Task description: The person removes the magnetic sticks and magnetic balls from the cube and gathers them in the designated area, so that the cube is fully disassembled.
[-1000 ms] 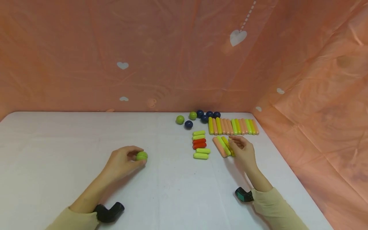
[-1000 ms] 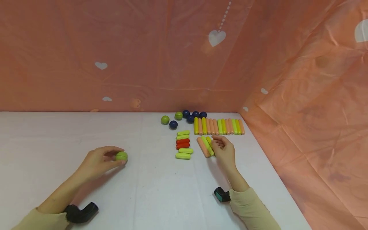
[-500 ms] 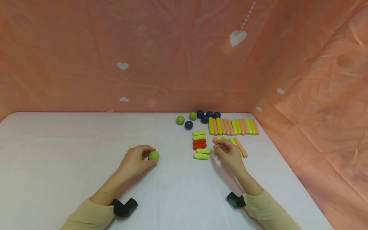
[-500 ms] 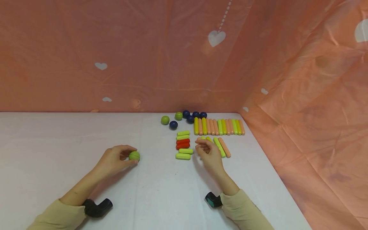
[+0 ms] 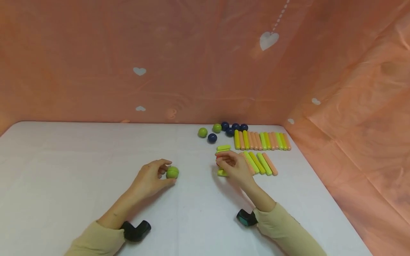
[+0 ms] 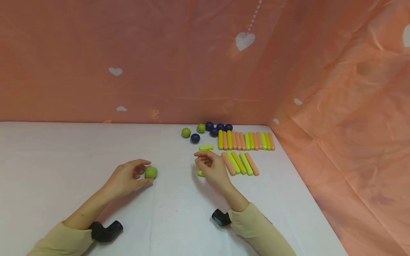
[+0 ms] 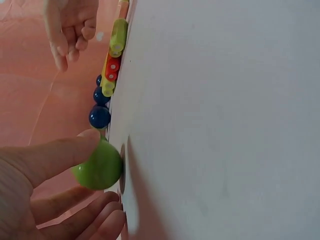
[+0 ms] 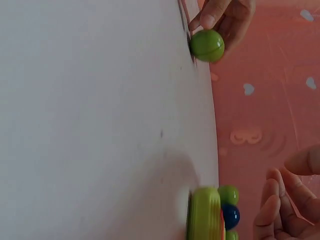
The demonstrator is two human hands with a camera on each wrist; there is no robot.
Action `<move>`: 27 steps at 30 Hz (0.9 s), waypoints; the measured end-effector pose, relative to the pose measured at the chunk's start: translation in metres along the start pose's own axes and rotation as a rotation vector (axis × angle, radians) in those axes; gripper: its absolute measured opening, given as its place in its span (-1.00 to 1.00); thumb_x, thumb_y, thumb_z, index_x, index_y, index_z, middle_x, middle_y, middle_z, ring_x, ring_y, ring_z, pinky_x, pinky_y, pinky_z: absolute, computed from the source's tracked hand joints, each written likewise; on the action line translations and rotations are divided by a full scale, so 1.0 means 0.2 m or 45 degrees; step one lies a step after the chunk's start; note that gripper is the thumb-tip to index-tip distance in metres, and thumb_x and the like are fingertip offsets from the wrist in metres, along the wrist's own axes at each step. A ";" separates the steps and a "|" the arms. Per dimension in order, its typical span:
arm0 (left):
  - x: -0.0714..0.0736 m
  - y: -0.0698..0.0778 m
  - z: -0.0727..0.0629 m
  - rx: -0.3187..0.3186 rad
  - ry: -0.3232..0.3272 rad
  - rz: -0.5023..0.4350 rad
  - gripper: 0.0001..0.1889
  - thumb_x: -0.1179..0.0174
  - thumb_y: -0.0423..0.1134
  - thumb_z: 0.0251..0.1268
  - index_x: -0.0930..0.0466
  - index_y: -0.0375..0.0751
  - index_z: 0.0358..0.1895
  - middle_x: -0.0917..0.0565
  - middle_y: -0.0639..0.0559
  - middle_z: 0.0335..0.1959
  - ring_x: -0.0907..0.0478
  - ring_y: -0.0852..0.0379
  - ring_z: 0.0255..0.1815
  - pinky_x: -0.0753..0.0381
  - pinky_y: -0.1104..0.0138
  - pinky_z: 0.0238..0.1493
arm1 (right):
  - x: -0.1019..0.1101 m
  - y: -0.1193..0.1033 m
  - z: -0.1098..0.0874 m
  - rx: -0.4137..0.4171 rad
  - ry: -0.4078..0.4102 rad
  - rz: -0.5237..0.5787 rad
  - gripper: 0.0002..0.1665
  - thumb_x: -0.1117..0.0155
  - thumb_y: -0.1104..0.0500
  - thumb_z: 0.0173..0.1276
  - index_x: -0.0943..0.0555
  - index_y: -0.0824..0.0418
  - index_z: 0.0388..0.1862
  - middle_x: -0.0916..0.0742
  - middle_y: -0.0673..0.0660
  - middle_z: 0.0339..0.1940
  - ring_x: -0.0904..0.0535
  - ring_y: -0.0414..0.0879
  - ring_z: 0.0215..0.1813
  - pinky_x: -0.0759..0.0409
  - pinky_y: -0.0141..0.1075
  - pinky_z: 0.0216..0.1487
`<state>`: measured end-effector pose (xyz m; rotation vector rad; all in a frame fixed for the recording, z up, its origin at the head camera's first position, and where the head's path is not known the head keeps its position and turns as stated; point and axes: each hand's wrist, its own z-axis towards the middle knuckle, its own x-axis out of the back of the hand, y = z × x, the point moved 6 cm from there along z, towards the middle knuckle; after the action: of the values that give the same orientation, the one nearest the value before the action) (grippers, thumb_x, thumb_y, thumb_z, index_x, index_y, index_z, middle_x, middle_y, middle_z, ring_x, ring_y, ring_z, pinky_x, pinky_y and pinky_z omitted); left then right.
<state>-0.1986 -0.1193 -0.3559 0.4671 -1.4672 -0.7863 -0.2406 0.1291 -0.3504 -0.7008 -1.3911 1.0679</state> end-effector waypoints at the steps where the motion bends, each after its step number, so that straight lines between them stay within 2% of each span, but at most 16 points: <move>1: 0.01 -0.01 0.00 -0.006 -0.001 0.005 -0.47 -0.45 -0.22 0.00 -0.55 -0.35 0.07 -0.68 -0.12 -0.20 -0.54 0.04 -0.23 -0.54 0.19 -0.18 | -0.02 -0.01 0.01 0.023 -0.014 0.014 -0.71 -0.20 0.31 0.32 -0.60 0.39 0.00 -0.69 0.28 -0.18 -0.56 -0.21 -0.18 -0.52 -0.50 -0.08; 5: 0.05 -0.05 -0.02 -0.026 0.011 0.020 -0.47 -0.45 -0.21 0.00 -0.55 -0.36 0.07 -0.67 -0.12 -0.20 -0.54 0.05 -0.25 -0.54 0.23 -0.21 | -0.11 -0.06 0.02 0.078 -0.065 0.056 -0.70 -0.22 0.32 0.29 -0.60 0.43 -0.02 -0.69 0.31 -0.20 -0.57 -0.20 -0.21 -0.53 -0.47 -0.09; 10: 0.14 -0.11 -0.06 -0.035 0.050 0.031 -0.49 -0.44 -0.24 0.00 -0.56 -0.37 0.05 -0.68 -0.14 -0.20 -0.59 0.02 -0.24 -0.58 0.20 -0.19 | -0.21 -0.09 0.03 0.110 -0.170 0.057 -0.70 -0.22 0.31 0.29 -0.59 0.44 -0.02 -0.70 0.34 -0.18 -0.60 -0.07 -0.19 -0.55 -0.40 -0.08; 12: 0.17 -0.14 -0.08 -0.025 0.055 0.029 -0.49 -0.44 -0.23 0.00 -0.56 -0.37 0.04 -0.68 -0.14 -0.19 -0.61 0.01 -0.24 -0.60 0.18 -0.19 | -0.25 -0.09 0.03 0.104 -0.212 0.051 -0.69 -0.23 0.30 0.29 -0.59 0.43 -0.01 -0.70 0.33 -0.18 -0.61 -0.06 -0.20 -0.56 -0.38 -0.10; 19: 0.27 -0.22 -0.13 0.029 0.069 0.039 -0.49 -0.44 -0.19 0.03 -0.56 -0.34 0.06 -0.68 -0.13 -0.17 -0.64 0.02 -0.24 -0.63 0.20 -0.18 | -0.38 -0.09 0.06 -0.031 -0.360 0.048 -0.60 -0.32 0.18 0.28 -0.59 0.31 0.07 -0.71 0.23 -0.08 -0.60 -0.13 -0.19 -0.55 -0.39 -0.14; 24: 0.30 -0.26 -0.16 0.055 0.067 0.063 -0.49 -0.45 -0.18 0.02 -0.57 -0.37 0.04 -0.69 -0.19 -0.15 -0.64 -0.01 -0.23 -0.63 0.23 -0.20 | -0.46 -0.10 0.07 -0.026 -0.456 0.005 -0.54 -0.36 0.14 0.25 -0.58 0.25 0.11 -0.69 0.19 0.01 -0.60 -0.13 -0.11 -0.55 -0.42 -0.07; 27: 0.30 -0.29 -0.17 0.073 0.073 0.051 -0.48 -0.45 -0.19 0.01 -0.57 -0.38 0.04 -0.69 -0.19 -0.15 -0.63 -0.01 -0.22 -0.62 0.28 -0.22 | -0.50 -0.10 0.08 -0.029 -0.484 -0.006 -0.53 -0.37 0.15 0.23 -0.59 0.24 0.12 -0.68 0.18 0.00 -0.58 -0.15 -0.12 -0.53 -0.44 -0.07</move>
<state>-0.1796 -0.2082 -0.3577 0.4985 -1.4441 -0.6955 -0.2396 0.0290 -0.3724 -0.5262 -1.7292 1.2262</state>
